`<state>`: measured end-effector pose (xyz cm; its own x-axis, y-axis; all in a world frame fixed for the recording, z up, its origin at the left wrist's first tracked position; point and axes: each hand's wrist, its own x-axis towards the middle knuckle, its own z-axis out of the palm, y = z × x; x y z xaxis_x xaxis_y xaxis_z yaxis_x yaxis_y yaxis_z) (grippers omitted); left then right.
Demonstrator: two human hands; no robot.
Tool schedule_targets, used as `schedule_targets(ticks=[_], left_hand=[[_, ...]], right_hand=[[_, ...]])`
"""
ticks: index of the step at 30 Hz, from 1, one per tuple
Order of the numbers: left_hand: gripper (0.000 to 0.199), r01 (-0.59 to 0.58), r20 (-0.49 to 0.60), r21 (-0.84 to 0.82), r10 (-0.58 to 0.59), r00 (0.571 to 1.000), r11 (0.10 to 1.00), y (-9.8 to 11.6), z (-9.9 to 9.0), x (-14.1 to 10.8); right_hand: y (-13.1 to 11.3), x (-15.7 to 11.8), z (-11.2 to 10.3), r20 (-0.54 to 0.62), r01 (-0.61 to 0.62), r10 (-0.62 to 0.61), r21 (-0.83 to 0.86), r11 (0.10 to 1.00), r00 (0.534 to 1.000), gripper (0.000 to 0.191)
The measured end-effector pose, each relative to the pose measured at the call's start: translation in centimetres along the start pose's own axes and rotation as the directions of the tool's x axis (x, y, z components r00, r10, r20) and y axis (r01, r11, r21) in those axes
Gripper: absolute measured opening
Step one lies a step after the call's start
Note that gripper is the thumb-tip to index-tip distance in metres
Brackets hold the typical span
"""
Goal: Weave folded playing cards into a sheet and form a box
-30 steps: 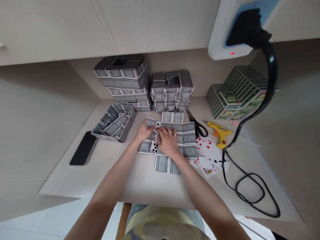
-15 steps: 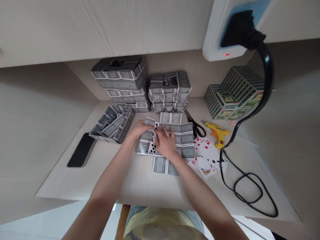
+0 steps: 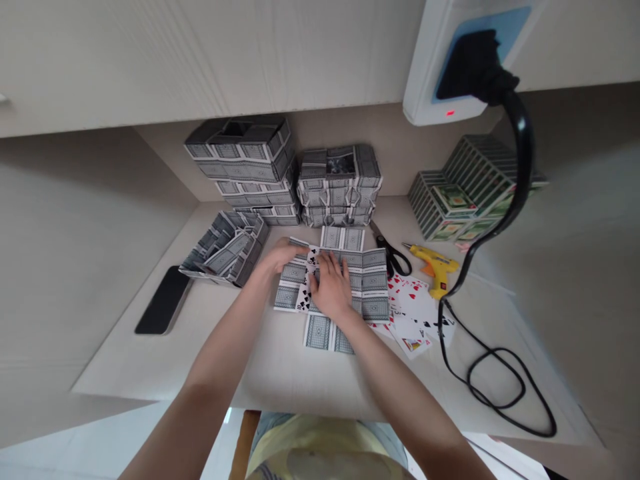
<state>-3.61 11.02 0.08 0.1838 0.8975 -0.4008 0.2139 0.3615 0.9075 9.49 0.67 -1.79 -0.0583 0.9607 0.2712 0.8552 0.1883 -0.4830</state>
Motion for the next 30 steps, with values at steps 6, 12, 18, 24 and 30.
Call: schedule_targets(ticks=[6,12,18,24,30], left_hand=[[0.039,0.070,0.066,-0.117,-0.062,0.996,0.991,-0.45,-0.55,0.16],[0.037,0.075,0.066,-0.127,-0.067,0.996,0.989,-0.26,-0.46,0.25],[0.036,0.053,0.116,-0.119,-0.039,0.992,0.991,0.07,-0.60,0.43],[0.042,0.013,0.112,-0.097,-0.003,0.994,0.995,0.13,-0.68,0.29],[0.040,-0.035,0.114,-0.073,0.043,0.993,0.997,0.27,-0.50,0.07]], right_hand=[[0.12,-0.05,-0.01,-0.002,0.010,-0.010,0.014,1.000,1.000,0.043],[0.14,0.00,-0.26,0.005,0.014,-0.014,0.031,0.999,1.000,0.042],[0.00,-0.06,-0.16,0.007,0.017,-0.017,-0.002,1.000,1.000,0.039],[-0.12,-0.16,-0.14,0.021,0.024,-0.024,-0.017,1.000,0.999,0.037],[-0.19,-0.15,-0.23,0.017,0.032,-0.032,-0.027,0.999,0.999,0.038]])
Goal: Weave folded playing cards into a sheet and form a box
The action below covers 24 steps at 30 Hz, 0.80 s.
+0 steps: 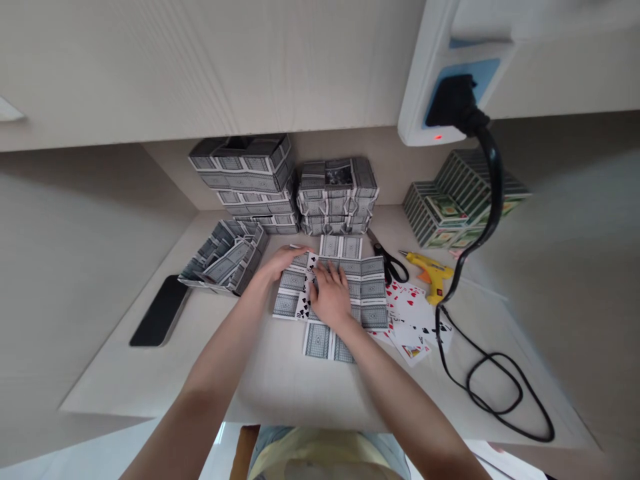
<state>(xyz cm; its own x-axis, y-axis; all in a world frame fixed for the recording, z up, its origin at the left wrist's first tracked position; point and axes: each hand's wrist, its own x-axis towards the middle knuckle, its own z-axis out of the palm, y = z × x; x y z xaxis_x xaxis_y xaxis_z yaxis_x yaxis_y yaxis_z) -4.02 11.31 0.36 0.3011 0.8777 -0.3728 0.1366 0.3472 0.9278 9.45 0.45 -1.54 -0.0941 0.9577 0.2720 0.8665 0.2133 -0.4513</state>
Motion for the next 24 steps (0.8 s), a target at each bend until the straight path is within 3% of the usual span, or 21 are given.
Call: schedule_targets(ticks=[9,24], left_hand=[[0.035,-0.042,0.027,0.092,0.040,0.999,0.995,0.44,-0.03,0.04],[0.035,-0.069,0.018,-0.062,0.070,0.997,0.996,0.52,0.84,-0.35]], right_hand=[[0.09,-0.07,0.16,0.010,0.021,-0.021,-0.018,1.000,1.000,0.041],[0.14,-0.15,0.26,-0.008,0.039,-0.039,-0.030,0.999,0.999,0.042]])
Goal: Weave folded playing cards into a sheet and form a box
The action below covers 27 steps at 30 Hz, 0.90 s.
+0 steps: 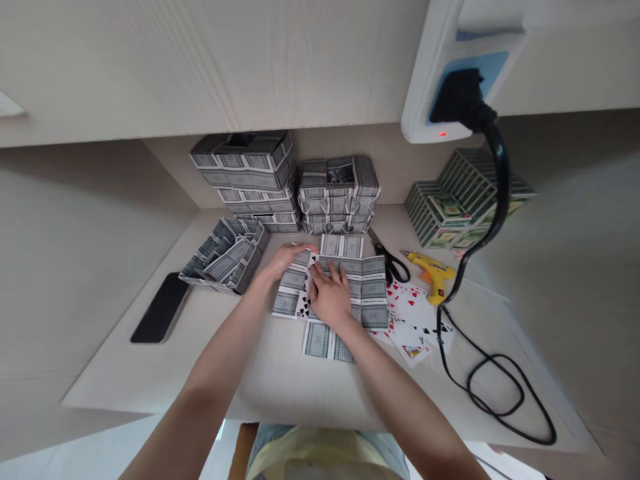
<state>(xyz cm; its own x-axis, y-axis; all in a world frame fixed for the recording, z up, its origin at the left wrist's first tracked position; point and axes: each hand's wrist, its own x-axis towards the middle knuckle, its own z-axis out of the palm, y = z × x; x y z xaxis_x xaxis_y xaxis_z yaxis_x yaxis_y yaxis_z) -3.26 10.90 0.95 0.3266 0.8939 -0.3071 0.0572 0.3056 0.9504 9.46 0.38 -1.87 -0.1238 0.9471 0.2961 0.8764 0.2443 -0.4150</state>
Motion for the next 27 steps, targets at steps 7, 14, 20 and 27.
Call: schedule_targets(ticks=[7,14,20,27], left_hand=[[0.038,-0.016,-0.038,-0.061,0.013,0.999,0.998,-1.1,-0.4,0.5],[0.037,0.004,-0.043,-0.070,-0.007,0.999,0.998,-1.3,-0.8,0.5],[0.035,-0.007,-0.059,-0.053,0.004,0.998,0.999,-1.0,-0.5,0.6],[0.036,0.062,-0.117,-0.057,-0.069,0.991,0.996,-1.8,-0.5,0.5]], right_hand=[[0.1,0.1,0.0,0.016,-0.005,0.005,-0.001,1.000,1.000,0.042],[0.1,0.1,0.1,0.017,0.009,-0.009,0.000,1.000,1.000,0.042],[0.1,0.1,0.1,0.014,0.008,-0.008,0.000,1.000,1.000,0.042],[0.1,0.1,0.1,0.014,0.009,-0.009,0.006,1.000,1.000,0.042]])
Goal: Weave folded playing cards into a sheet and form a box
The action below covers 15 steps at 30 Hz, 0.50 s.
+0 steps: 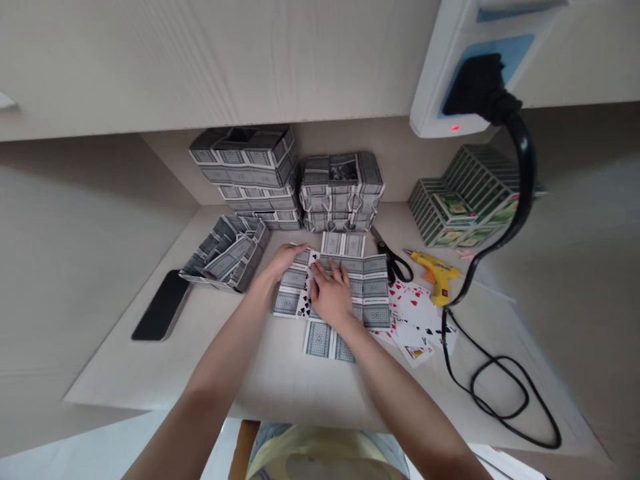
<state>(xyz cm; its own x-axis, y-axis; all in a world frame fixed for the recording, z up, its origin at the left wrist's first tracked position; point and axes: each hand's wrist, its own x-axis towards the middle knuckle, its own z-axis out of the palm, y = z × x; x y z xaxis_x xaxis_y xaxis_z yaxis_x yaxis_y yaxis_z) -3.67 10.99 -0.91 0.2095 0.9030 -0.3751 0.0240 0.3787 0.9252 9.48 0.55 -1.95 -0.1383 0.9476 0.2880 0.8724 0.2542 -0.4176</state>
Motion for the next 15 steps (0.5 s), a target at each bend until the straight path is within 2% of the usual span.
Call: schedule_targets(ticks=[10,12,15], left_hand=[[0.039,-0.064,0.037,0.128,0.060,0.998,0.990,1.0,0.6,-0.5],[0.036,-0.061,0.018,0.158,0.059,0.998,0.986,1.1,1.0,-0.4],[0.031,-0.131,-0.074,0.224,0.150,0.986,0.966,0.8,1.4,0.1]], right_hand=[[-0.1,0.0,0.1,-0.005,-0.007,0.007,-0.013,1.000,1.000,0.042],[-0.1,0.0,0.1,-0.006,-0.010,0.010,-0.014,1.000,1.000,0.042],[0.0,0.0,0.1,-0.012,-0.016,0.016,-0.011,1.000,1.000,0.042]])
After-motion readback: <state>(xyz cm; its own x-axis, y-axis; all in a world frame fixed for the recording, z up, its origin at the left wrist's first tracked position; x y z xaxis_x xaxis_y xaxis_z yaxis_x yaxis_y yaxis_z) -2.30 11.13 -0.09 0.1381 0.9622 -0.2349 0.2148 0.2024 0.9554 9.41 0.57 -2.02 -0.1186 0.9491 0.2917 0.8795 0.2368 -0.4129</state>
